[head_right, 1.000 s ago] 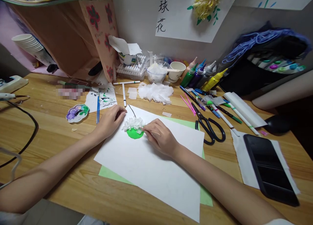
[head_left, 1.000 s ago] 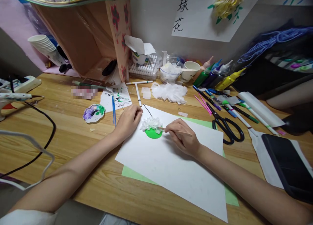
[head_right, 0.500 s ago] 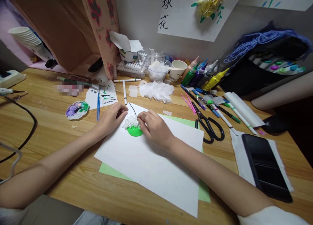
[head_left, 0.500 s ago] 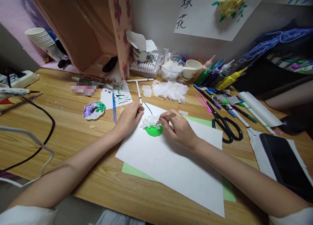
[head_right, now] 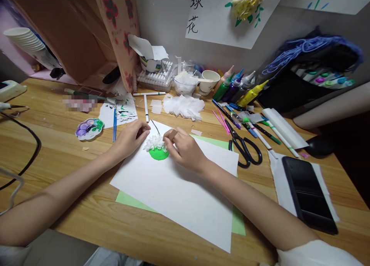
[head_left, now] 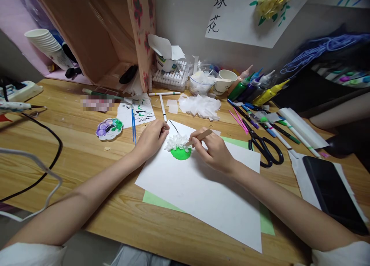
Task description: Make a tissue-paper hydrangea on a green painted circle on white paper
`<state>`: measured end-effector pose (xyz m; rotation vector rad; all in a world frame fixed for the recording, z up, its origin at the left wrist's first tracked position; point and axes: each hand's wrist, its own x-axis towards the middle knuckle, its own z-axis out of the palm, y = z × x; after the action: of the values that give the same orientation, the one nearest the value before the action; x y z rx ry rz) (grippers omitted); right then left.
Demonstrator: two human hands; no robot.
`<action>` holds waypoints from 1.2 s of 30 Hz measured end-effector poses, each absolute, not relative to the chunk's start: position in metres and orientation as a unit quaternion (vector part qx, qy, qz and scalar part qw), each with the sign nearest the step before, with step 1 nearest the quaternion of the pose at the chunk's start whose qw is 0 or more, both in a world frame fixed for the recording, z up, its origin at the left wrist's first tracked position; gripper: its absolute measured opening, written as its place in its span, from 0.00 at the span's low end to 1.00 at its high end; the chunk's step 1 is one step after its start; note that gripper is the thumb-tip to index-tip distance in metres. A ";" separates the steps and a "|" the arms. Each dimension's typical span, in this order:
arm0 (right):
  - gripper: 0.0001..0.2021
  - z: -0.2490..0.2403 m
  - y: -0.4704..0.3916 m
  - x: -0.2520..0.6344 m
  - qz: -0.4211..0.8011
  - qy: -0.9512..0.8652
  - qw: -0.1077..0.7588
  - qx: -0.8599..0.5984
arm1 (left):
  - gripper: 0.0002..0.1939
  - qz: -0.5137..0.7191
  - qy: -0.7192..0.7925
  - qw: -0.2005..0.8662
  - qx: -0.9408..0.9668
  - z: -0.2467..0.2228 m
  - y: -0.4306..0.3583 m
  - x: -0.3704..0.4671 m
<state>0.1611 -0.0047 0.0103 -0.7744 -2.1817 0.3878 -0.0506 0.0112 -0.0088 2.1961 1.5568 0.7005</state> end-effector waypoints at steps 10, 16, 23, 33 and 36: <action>0.06 0.015 0.007 0.145 0.132 -0.867 0.338 -0.342 | 0.04 0.248 0.549 0.177 0.778 -0.008 0.011 -0.050; 0.09 0.023 0.009 0.148 0.183 -0.852 0.339 -0.355 | 0.04 0.244 0.548 0.177 0.780 -0.007 0.011 -0.051; 0.10 0.002 0.001 0.207 0.316 -0.562 0.603 -0.470 | 0.06 0.246 0.556 0.179 0.773 0.002 0.023 -0.048; 0.12 -0.016 -0.003 0.213 0.421 -0.461 0.599 -0.501 | 0.11 0.186 0.448 0.055 0.873 0.026 0.093 0.030; 0.13 -0.014 -0.003 0.213 0.433 -0.452 0.603 -0.494 | 0.13 0.177 0.420 0.029 0.890 0.016 0.112 0.046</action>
<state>0.2130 -0.0034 -0.0144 -1.1444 -1.0473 1.0034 0.0458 0.1124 0.0158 2.7442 1.2960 0.5471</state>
